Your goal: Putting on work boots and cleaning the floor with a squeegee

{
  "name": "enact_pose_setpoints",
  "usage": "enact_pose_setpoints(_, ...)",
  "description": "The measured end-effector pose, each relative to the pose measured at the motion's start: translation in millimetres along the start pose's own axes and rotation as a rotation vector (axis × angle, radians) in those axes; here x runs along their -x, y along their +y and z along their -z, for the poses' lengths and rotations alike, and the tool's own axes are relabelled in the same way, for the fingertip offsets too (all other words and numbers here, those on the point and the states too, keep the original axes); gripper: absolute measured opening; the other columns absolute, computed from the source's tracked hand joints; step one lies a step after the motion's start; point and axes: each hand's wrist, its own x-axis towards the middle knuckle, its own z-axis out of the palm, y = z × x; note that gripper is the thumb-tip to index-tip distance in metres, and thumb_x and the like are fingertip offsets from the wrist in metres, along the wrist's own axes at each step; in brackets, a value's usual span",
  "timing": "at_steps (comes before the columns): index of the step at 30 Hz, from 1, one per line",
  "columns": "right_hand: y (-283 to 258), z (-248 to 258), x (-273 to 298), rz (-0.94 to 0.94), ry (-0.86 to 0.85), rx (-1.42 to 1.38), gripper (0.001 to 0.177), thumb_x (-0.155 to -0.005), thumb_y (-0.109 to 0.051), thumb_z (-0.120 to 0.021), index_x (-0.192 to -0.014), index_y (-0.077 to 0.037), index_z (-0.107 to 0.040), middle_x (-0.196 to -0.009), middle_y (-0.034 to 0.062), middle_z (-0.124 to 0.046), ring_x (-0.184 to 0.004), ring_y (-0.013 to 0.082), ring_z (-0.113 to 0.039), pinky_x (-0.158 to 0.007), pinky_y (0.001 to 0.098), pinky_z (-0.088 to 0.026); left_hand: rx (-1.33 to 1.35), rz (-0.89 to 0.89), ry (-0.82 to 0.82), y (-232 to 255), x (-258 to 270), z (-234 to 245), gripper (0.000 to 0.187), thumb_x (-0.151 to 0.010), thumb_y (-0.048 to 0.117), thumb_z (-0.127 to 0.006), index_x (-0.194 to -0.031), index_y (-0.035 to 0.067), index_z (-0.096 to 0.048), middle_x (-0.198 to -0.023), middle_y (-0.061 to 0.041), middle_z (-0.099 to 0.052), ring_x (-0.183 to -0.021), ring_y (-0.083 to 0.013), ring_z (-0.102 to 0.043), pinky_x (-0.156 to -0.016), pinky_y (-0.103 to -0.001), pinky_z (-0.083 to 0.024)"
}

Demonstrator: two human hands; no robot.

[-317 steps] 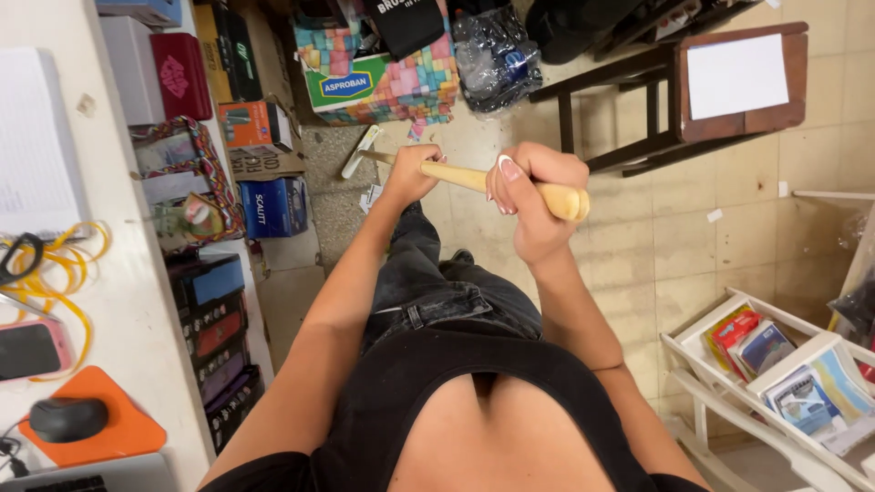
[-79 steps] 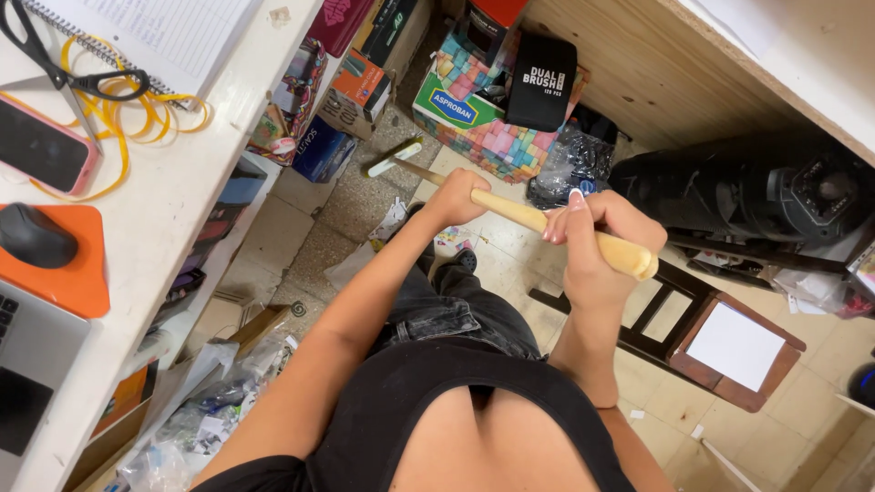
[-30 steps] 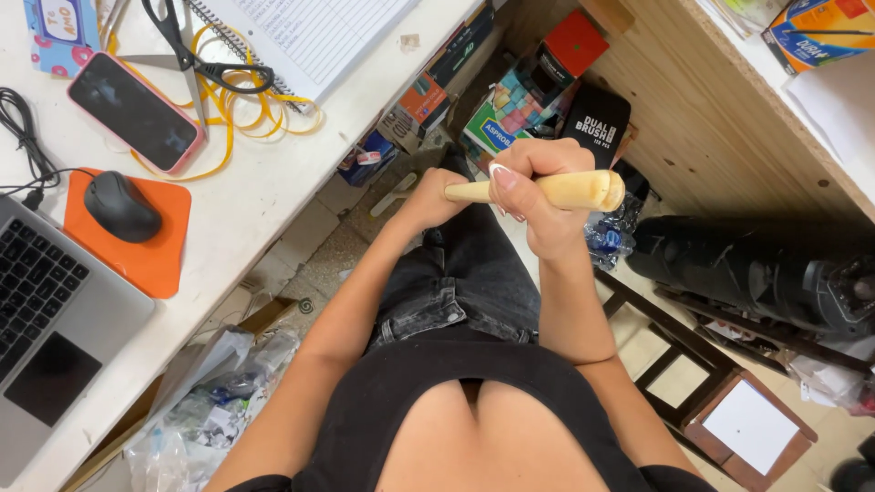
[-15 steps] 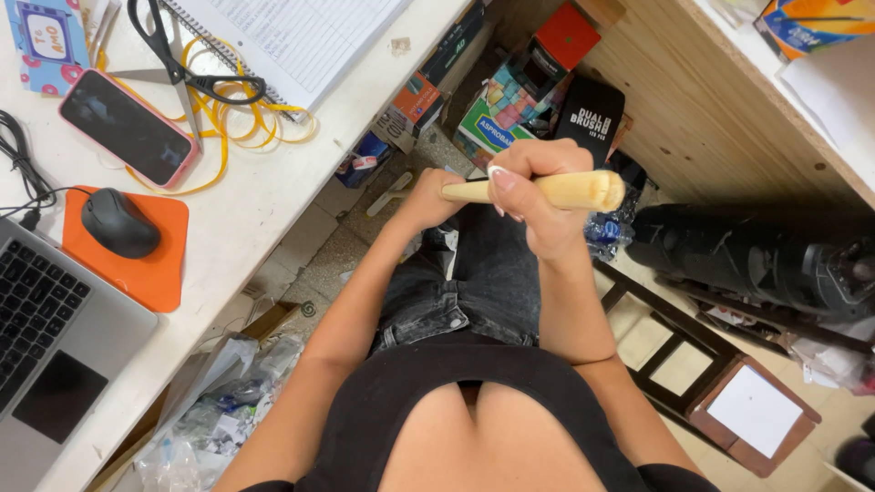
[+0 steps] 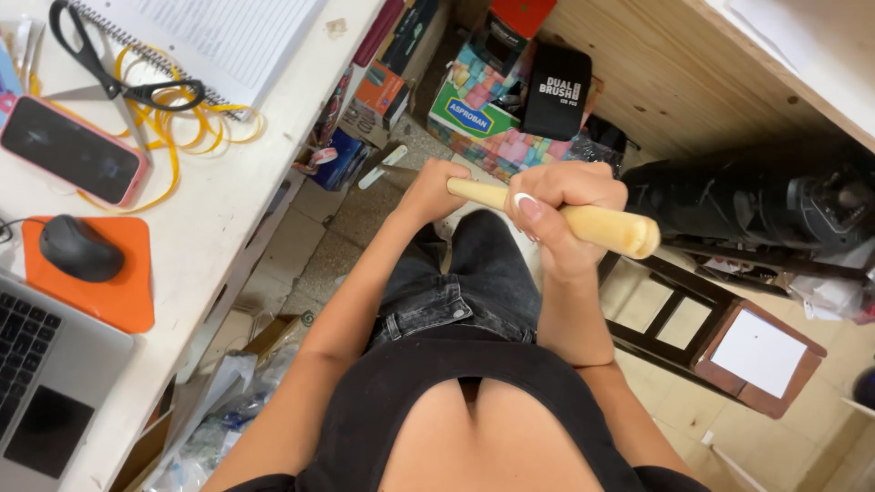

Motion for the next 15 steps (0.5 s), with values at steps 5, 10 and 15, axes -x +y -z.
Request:
enact_pose_setpoints(5, 15, 12, 29, -0.034, -0.016, 0.079, 0.050, -0.094, -0.002, -0.066, -0.049, -0.008, -0.045, -0.043, 0.0047, -0.041, -0.038, 0.0150, -0.036, -0.038, 0.0284, -0.033, -0.040, -0.062, 0.051, -32, -20, -12, 0.021, -0.075, 0.033, -0.079, -0.066, 0.018, -0.067, -0.058, -0.012, -0.062, -0.058, -0.0313, -0.063, -0.057, -0.036, -0.049)
enact_pose_setpoints(10, -13, 24, 59, -0.091, 0.032, 0.123, 0.052, -0.099, -0.006, -0.061, -0.050, -0.009, -0.046, -0.045, 0.0025, -0.043, -0.041, 0.0140, -0.038, -0.042, 0.0246, -0.037, 0.011, -0.036, 0.003, -46, -8, -47, 0.021, -0.077, 0.033, -0.077, -0.071, 0.017, -0.067, -0.061, -0.012, -0.062, -0.062, -0.0299, -0.063, -0.060, -0.036, -0.049)
enact_pose_setpoints(15, -54, 25, 103, -0.095, 0.102, 0.174, 0.052, -0.100, -0.004, -0.058, -0.051, -0.011, -0.042, -0.043, -0.0001, -0.039, -0.039, 0.0141, -0.038, -0.040, 0.0242, -0.036, -0.001, -0.050, -0.062, -60, 17, -92, 0.018, -0.072, 0.036, -0.078, -0.069, 0.021, -0.067, -0.059, -0.006, -0.062, -0.063, -0.0258, -0.065, -0.063, -0.033, -0.050)
